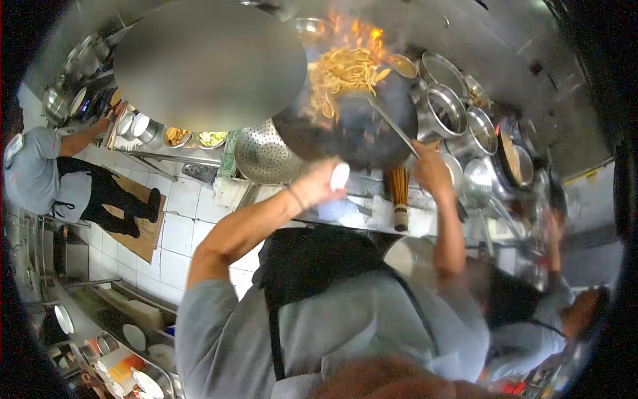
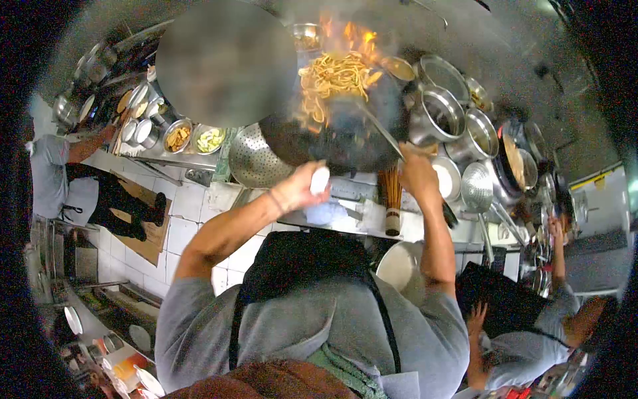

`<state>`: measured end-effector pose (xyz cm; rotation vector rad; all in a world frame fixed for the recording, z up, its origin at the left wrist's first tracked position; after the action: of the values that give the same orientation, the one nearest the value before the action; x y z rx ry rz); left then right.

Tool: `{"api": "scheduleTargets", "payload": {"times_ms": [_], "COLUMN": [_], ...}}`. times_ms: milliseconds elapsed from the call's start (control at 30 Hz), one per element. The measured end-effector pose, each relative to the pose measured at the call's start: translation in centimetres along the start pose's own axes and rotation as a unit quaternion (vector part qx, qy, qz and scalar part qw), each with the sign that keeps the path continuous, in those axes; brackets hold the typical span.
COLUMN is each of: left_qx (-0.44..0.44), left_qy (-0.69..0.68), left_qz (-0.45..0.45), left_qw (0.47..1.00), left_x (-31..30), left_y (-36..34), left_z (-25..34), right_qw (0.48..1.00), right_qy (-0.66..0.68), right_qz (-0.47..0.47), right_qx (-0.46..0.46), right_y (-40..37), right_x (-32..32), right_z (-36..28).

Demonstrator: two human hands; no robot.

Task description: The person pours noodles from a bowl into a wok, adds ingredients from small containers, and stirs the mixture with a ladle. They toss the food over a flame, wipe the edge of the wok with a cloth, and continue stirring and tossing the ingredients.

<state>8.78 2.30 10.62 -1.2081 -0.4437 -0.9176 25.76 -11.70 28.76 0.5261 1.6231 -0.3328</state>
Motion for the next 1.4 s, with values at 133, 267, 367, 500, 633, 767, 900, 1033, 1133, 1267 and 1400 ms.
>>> {"api": "scheduleTargets", "payload": {"times_ms": [133,267,367,500,633,767,900,1033,1133,1267,1400], "left_qx": [-0.116,-0.036,-0.041,-0.088,0.005,0.03,0.055,-0.039,-0.083,0.029,-0.067], "left_qy": [-0.117,-0.111,-0.08,-0.097,-0.065,-0.065,0.043,-0.092,-0.084,-0.094,-0.057], "left_qz": [0.008,-0.067,0.013,-0.016,-0.043,0.007,-0.039,-0.034,-0.042,-0.01,0.022], "left_qw": [0.986,0.991,0.996,0.991,0.997,0.997,0.997,0.994,0.992,0.995,0.996], "left_x": [4.9,2.9,0.4,3.7,3.8,-0.1,-1.4,6.2,7.1,2.0,-0.6], "left_y": [-4.3,2.2,0.9,-3.7,0.5,0.9,2.6,-2.7,-2.2,1.8,-1.7], "left_z": [1.4,3.1,-0.8,0.6,5.1,0.0,0.6,4.8,5.8,3.7,-2.2], "right_qw": [0.996,0.997,0.999,0.995,0.997,0.999,0.997,0.995,0.992,0.996,0.999], "right_qy": [0.003,-0.043,-0.005,0.006,-0.011,-0.029,0.035,-0.001,-0.061,-0.063,0.02], "right_qz": [-0.084,-0.066,-0.006,-0.083,-0.055,-0.018,-0.065,-0.095,-0.11,-0.054,0.032], "right_qx": [-0.016,-0.002,-0.032,-0.046,-0.05,0.01,0.019,0.014,0.019,0.01,-0.001], "right_y": [-0.9,1.5,1.0,-1.0,1.7,1.3,-1.1,-1.9,-1.2,3.1,1.1], "right_x": [-2.2,0.6,1.8,-1.9,0.2,2.3,0.6,-2.5,-4.2,1.4,-0.2], "right_z": [-0.2,-3.2,-2.0,-1.7,-3.3,-2.8,-2.3,-2.5,-3.1,-2.4,-1.5]}}
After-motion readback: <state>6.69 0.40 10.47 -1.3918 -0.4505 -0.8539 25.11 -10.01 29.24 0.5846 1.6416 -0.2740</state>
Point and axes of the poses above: each hand's wrist, its own y-axis towards the middle knuckle, its own x-axis out of the palm, z = x × y, the point moved 8 cm from there along y, towards the middle knuckle, and after that the axes turned 7 degrees about -x, right-handed, at the moved point
